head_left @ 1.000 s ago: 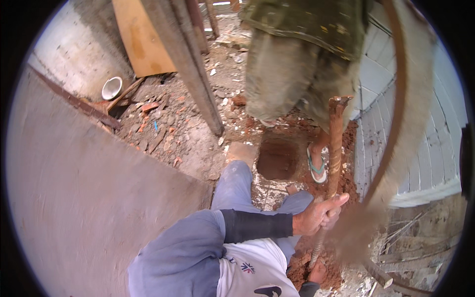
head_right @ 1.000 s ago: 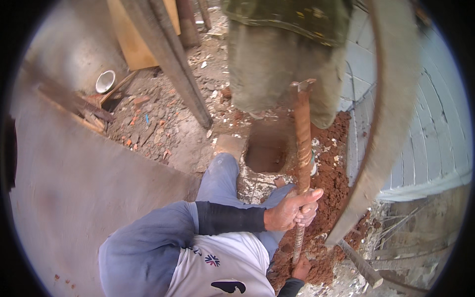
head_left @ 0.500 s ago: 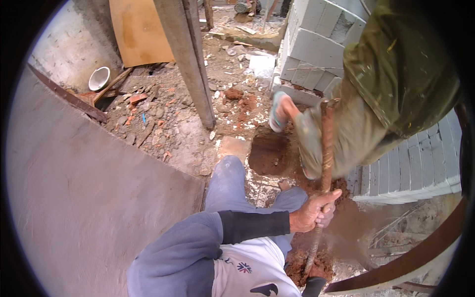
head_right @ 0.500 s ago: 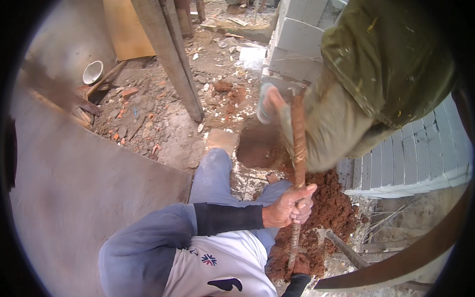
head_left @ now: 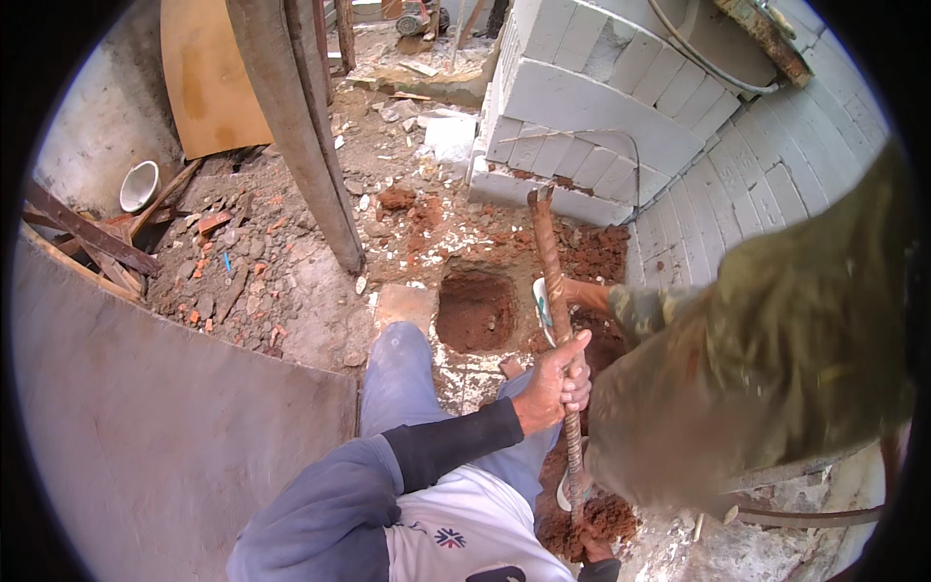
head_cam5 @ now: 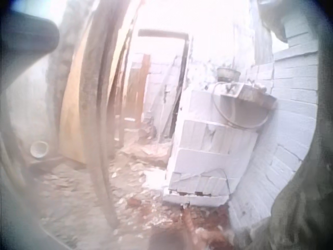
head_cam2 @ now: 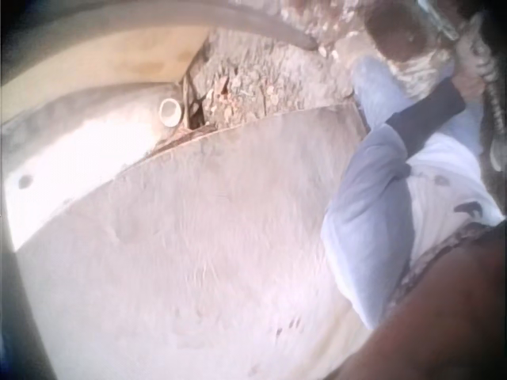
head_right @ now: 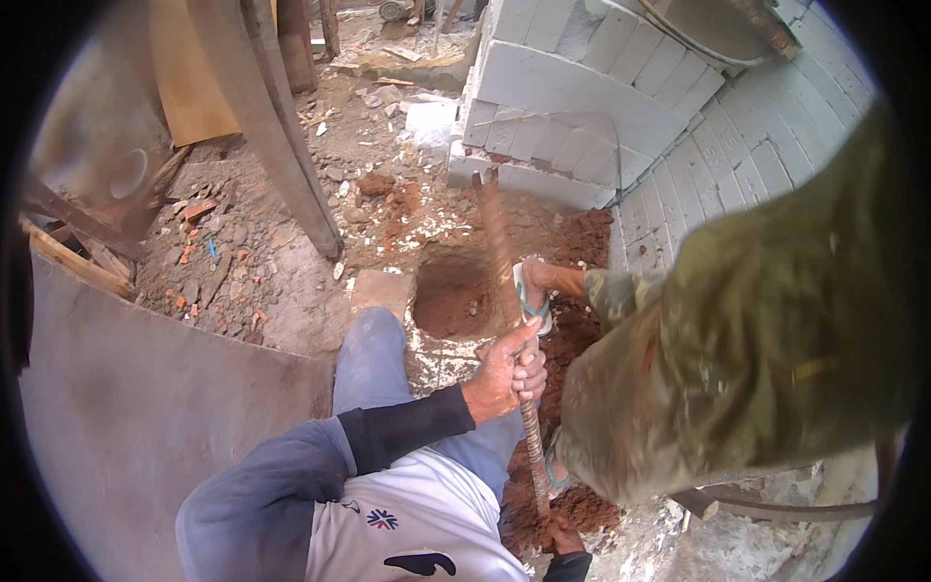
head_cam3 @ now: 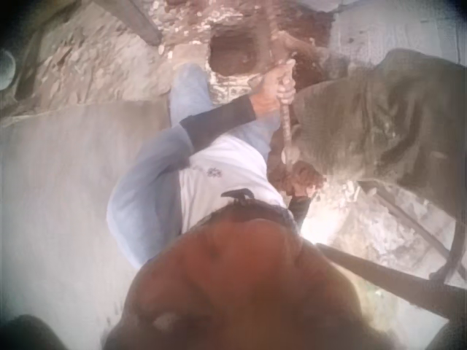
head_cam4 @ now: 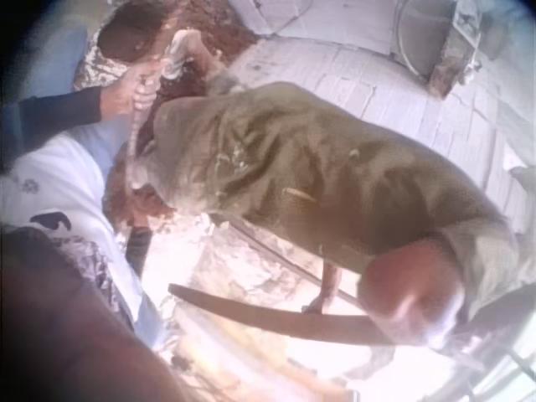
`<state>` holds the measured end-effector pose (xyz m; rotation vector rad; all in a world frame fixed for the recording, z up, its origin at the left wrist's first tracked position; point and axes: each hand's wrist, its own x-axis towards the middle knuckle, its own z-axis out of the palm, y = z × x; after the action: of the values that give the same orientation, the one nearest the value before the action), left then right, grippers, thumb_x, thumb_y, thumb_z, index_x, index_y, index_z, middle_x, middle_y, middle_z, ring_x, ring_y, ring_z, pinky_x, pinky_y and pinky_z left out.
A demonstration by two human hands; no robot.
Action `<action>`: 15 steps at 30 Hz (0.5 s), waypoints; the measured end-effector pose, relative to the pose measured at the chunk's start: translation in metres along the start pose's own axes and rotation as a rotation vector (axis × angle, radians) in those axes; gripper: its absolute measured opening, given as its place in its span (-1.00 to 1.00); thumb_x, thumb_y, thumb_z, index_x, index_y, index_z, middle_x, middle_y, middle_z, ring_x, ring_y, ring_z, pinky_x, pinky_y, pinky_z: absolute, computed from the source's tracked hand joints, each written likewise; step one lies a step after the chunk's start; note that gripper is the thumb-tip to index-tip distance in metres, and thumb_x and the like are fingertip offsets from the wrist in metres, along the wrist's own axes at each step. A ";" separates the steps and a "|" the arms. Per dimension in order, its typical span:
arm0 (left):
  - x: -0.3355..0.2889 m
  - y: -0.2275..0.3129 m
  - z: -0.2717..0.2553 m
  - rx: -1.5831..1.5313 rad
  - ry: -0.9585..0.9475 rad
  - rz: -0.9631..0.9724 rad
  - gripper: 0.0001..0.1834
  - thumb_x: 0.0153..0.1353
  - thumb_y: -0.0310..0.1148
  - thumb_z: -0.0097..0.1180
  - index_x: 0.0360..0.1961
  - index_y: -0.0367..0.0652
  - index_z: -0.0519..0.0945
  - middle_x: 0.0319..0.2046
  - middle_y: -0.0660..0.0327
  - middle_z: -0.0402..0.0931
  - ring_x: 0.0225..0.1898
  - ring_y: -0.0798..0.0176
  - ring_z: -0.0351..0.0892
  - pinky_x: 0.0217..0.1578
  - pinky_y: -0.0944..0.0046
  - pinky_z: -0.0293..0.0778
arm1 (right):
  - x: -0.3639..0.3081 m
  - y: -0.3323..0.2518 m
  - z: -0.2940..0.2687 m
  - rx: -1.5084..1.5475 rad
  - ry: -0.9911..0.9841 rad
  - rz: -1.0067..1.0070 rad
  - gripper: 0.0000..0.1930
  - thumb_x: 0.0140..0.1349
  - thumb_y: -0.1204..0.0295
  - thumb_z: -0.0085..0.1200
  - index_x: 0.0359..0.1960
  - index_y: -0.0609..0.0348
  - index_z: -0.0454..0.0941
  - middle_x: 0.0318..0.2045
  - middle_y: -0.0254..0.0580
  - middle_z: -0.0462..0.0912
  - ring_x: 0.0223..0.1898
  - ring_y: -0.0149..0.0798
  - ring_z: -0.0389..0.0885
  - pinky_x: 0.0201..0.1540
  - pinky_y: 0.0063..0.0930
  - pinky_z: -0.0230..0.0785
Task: The person kneels on a debris-covered floor and uses a pickaxe to break up the ground, creating a hole. They then use their hands to clear loose dirt and debris from the hole, repeating the process of breaking and clearing.
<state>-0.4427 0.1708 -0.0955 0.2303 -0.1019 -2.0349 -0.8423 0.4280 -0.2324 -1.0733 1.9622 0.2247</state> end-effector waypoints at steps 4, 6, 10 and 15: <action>0.008 -0.003 0.002 -0.002 -0.032 -0.058 -0.42 0.52 0.08 -0.16 -0.66 0.02 0.29 -0.82 0.44 0.10 -0.81 0.43 0.13 -0.72 0.36 0.23 | -0.006 0.000 0.011 0.029 0.016 0.008 -0.44 0.48 0.15 -0.11 0.41 0.20 0.25 0.13 0.19 0.59 0.10 0.15 0.58 0.17 -0.19 0.38; 0.008 -0.004 0.006 0.019 -0.050 -0.092 -0.42 0.53 0.06 -0.17 -0.66 0.02 0.28 -0.82 0.44 0.09 -0.81 0.44 0.12 -0.71 0.36 0.23 | -0.006 -0.005 0.014 0.045 0.026 0.004 -0.44 0.48 0.16 -0.10 0.40 0.20 0.25 0.13 0.18 0.59 0.11 0.14 0.58 0.17 -0.19 0.37; 0.004 -0.013 0.015 0.045 -0.104 -0.129 -0.42 0.47 0.12 -0.07 -0.64 0.06 0.21 -0.82 0.47 0.04 -0.82 0.49 0.04 -0.74 0.40 0.14 | 0.002 -0.024 0.022 0.067 0.035 -0.012 -0.44 0.48 0.16 -0.09 0.39 0.21 0.27 0.14 0.18 0.58 0.12 0.13 0.57 0.18 -0.20 0.36; 0.004 -0.030 0.014 0.017 -0.221 -0.197 -0.43 0.50 0.08 -0.11 -0.65 0.06 0.22 -0.81 0.46 0.06 -0.81 0.49 0.07 -0.73 0.40 0.16 | 0.009 -0.046 0.020 0.071 0.050 -0.038 -0.45 0.47 0.17 -0.08 0.37 0.23 0.29 0.15 0.17 0.58 0.14 0.12 0.57 0.20 -0.20 0.35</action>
<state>-0.4734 0.1802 -0.0872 0.0261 -0.2424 -2.2518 -0.7973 0.4044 -0.2413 -1.0790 1.9770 0.1081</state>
